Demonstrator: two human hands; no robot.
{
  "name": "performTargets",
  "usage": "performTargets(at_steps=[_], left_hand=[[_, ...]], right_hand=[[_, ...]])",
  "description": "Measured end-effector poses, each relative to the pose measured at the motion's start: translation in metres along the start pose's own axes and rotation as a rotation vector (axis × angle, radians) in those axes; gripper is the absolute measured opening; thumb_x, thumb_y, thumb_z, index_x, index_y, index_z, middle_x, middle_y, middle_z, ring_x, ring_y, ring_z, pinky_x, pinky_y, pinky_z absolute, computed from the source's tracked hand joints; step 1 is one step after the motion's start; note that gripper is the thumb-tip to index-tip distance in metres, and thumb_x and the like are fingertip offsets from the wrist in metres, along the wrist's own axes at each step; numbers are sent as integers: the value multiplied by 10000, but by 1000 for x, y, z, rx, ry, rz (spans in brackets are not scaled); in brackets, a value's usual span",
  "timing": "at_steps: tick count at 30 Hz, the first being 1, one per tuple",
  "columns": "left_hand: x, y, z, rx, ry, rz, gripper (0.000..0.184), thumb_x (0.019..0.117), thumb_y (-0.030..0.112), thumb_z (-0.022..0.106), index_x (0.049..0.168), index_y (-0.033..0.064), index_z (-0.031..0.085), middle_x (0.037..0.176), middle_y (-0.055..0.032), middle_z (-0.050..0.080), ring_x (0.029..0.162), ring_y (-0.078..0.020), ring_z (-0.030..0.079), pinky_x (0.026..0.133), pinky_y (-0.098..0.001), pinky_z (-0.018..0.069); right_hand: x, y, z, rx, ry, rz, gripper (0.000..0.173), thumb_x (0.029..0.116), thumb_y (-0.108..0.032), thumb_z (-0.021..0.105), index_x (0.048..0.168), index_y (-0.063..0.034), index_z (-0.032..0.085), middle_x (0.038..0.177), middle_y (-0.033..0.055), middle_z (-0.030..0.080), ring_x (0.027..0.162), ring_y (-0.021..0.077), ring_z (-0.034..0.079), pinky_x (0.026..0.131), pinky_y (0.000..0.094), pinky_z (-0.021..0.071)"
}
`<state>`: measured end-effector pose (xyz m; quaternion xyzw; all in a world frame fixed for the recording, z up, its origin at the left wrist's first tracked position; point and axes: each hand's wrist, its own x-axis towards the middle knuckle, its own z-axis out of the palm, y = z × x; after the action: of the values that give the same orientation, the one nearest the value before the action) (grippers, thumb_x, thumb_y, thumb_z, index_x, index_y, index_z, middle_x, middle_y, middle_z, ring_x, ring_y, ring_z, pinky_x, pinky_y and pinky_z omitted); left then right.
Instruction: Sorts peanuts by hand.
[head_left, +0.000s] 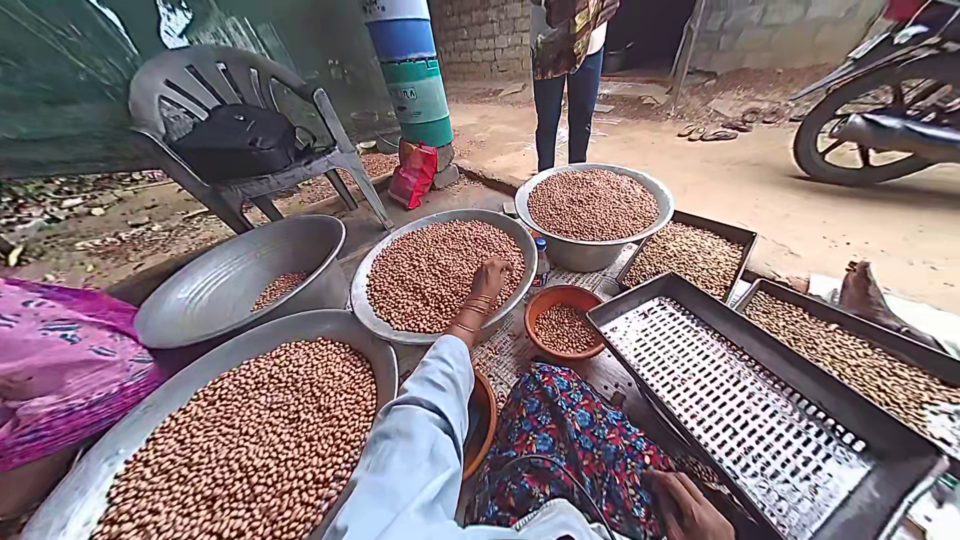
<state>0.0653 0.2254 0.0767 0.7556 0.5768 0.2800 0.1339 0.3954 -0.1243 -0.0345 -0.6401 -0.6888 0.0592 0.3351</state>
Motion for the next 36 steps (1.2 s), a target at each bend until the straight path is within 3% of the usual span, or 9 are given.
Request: performTargets(at_steps=[9, 13, 17, 21, 23, 26, 28, 30, 36], left_hand=[[11, -6, 19, 92, -14, -34, 207, 966, 90, 689, 1161, 55, 748, 1278, -250, 638, 1211, -456, 604, 998, -604, 509], [16, -14, 25, 111, -2, 20, 172, 948, 97, 696, 1099, 40, 757, 1186, -231, 671, 1139, -432, 641, 939, -595, 539], [-18, -1, -3, -287, 18, -285, 284, 1047, 198, 601, 1242, -1, 654, 1145, -251, 688, 1034, -408, 673, 920, -568, 534], [-53, -19, -29, -752, 252, -474, 353, 1111, 268, 407, 1402, 119, 540, 1156, -93, 640, 928, -170, 613, 802, -336, 514], [-60, -42, -44, -685, 308, -527, 358, 1096, 149, 472, 1413, 5, 557, 1293, -190, 653, 1117, -241, 643, 981, -416, 507], [-28, -65, -70, -506, 225, -599, 288, 1058, 101, 521, 1322, 18, 601, 1128, -163, 614, 893, -205, 535, 790, -379, 452], [-14, -96, -85, -276, 158, -605, 286, 1039, 125, 602, 1280, -20, 653, 1224, -258, 663, 1093, -366, 644, 973, -537, 491], [-24, -112, -97, -69, 113, -562, 284, 1014, 143, 648, 1220, -51, 676, 1235, -322, 654, 1193, -474, 621, 1043, -630, 453], [-36, -108, -115, 97, -120, -575, 295, 1004, 217, 683, 1212, 10, 711, 1199, -276, 689, 1187, -454, 632, 1048, -651, 435]], right_hand=[[5, 1, 1, -1, -21, -6, 180, 928, -74, 626, 1006, -31, 783, 926, 166, 749, 758, 312, 741, 628, 486, 589], [5, 4, 4, -8, 5, -28, 180, 940, -75, 618, 988, -21, 784, 932, 168, 755, 777, 307, 748, 648, 459, 600], [3, 7, 4, -3, -4, -33, 184, 946, -81, 614, 986, -23, 783, 930, 171, 752, 777, 302, 746, 650, 445, 602], [1, 7, 3, -2, -9, -38, 186, 944, -83, 611, 989, -29, 783, 930, 166, 753, 776, 300, 745, 641, 450, 598], [1, 6, 3, -1, -13, -33, 187, 939, -80, 611, 993, -33, 784, 938, 162, 755, 782, 298, 747, 645, 453, 598], [3, 3, 2, 1, -12, -25, 184, 942, -80, 613, 983, -27, 784, 933, 168, 753, 777, 303, 744, 647, 458, 594], [4, 3, 3, -4, -5, -31, 186, 946, -87, 610, 979, -27, 783, 930, 168, 753, 778, 304, 744, 644, 454, 590], [4, 3, 3, -5, 3, -39, 186, 942, -87, 609, 970, -26, 783, 922, 163, 753, 770, 297, 742, 642, 442, 590], [4, 0, 1, -4, 6, -38, 189, 949, -92, 607, 975, -37, 786, 928, 160, 754, 782, 294, 745, 651, 443, 594]])
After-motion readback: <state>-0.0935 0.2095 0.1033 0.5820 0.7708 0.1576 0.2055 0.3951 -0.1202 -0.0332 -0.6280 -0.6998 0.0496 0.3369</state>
